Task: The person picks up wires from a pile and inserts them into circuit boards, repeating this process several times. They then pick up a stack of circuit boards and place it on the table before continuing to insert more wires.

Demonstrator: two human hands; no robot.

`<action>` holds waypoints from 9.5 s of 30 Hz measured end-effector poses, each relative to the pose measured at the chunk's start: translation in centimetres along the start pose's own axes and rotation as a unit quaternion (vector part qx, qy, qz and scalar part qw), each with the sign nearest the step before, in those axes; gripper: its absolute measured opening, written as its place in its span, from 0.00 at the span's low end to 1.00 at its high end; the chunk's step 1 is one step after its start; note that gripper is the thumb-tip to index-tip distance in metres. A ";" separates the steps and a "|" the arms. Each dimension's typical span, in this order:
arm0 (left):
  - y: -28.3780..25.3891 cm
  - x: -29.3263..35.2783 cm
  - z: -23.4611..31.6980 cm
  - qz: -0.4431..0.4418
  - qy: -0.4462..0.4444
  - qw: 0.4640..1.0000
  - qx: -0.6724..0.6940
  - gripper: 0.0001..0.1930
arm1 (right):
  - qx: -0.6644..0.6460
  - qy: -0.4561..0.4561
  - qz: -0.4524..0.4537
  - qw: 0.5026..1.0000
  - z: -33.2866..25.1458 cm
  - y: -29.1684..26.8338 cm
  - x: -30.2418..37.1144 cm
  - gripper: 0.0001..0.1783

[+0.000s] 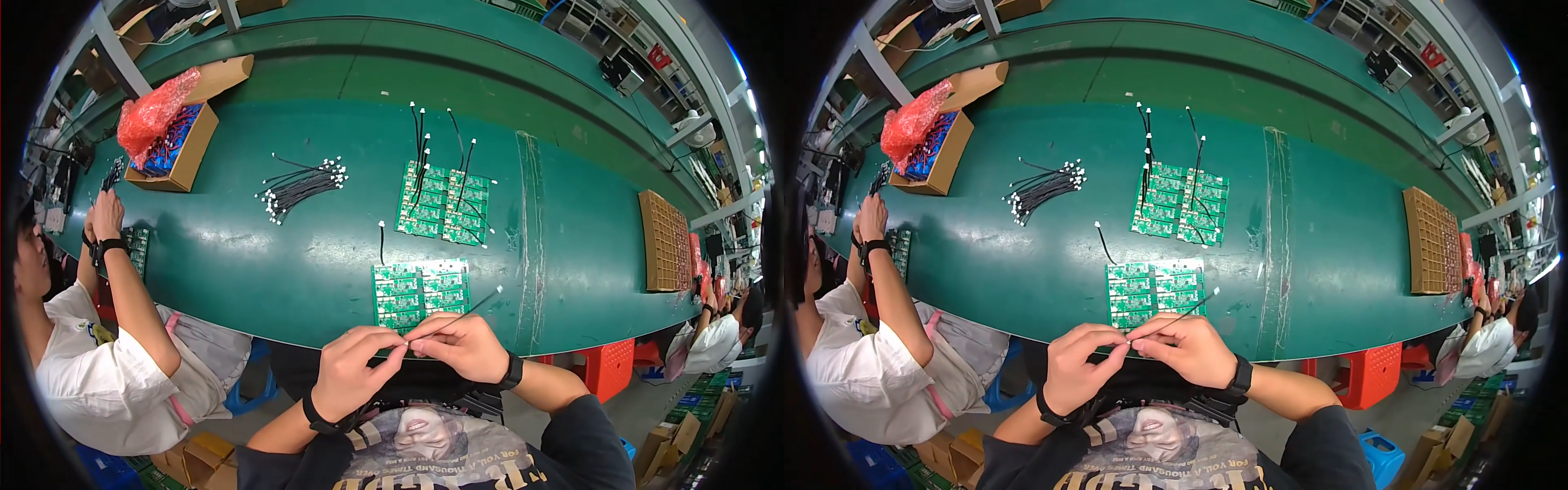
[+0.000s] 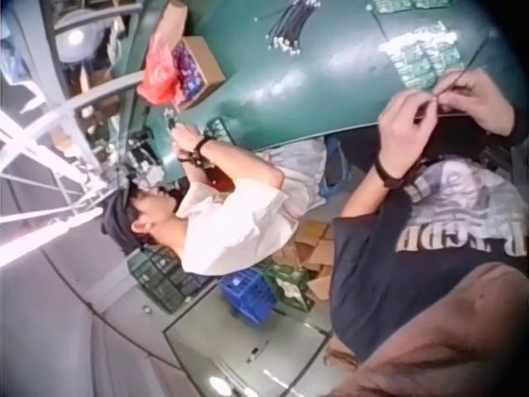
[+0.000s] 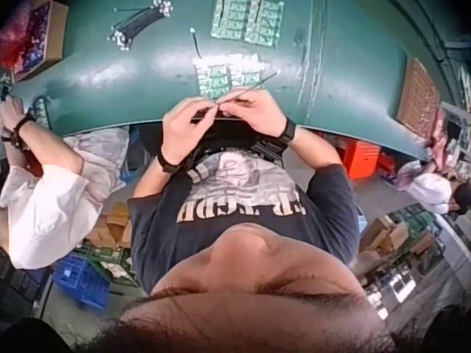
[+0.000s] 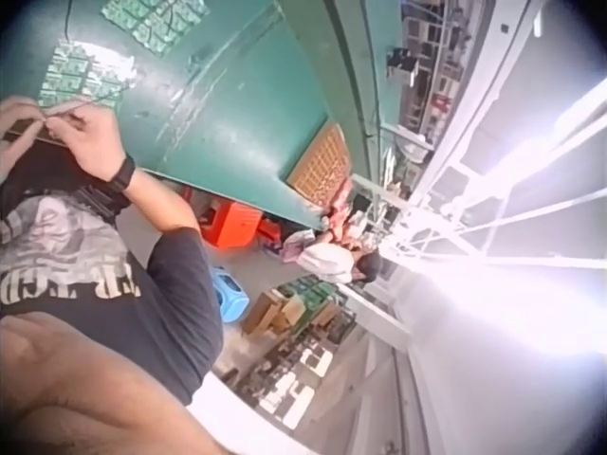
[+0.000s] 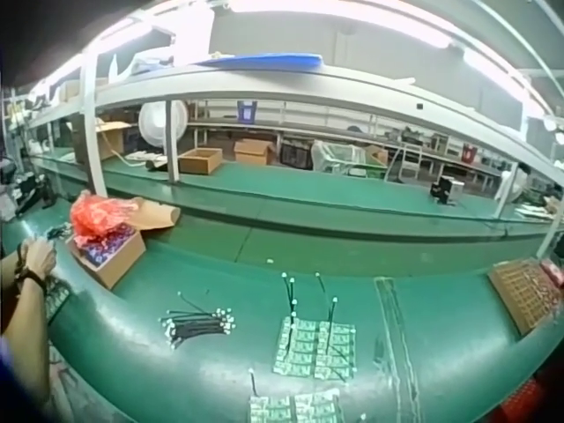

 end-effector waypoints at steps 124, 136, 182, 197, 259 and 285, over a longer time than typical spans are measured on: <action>2.9 1.6 -4.6 -0.106 0.065 0.973 -0.197 0.26 | 0.614 -0.164 -0.043 0.771 -4.3 4.2 -9.0 0.07; 2.9 1.7 -4.6 -0.105 0.067 0.973 -0.193 0.28 | 0.612 -0.151 -0.037 0.776 -3.7 3.7 -9.1 0.08; 1.6 -6.4 -4.8 -0.040 0.061 0.981 -0.178 0.08 | 0.550 -0.093 -0.060 0.828 -1.7 -6.3 0.5 0.56; 1.7 -6.9 -6.2 -0.157 -0.093 0.978 -0.100 0.05 | 0.561 -0.091 -0.060 0.821 -1.8 -6.2 0.6 0.55; -14.7 -0.6 -7.8 0.274 -0.134 0.925 -0.225 0.04 | 0.336 -0.171 -0.169 0.911 -2.8 -0.8 1.3 0.23; 2.3 1.2 -2.5 -0.090 -0.175 0.945 0.261 0.07 | 0.002 -0.090 -0.042 0.995 -2.2 -0.6 0.0 0.07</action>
Point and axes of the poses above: each hand's wrist, its own x-axis away from the middle knuckle, its own y-axis out of the palm, z = x × y, the point moved 8 cm from there along -x, towards the middle knuckle, and after that the axes turned 13 degrees about -x, right-handed, at the moved point
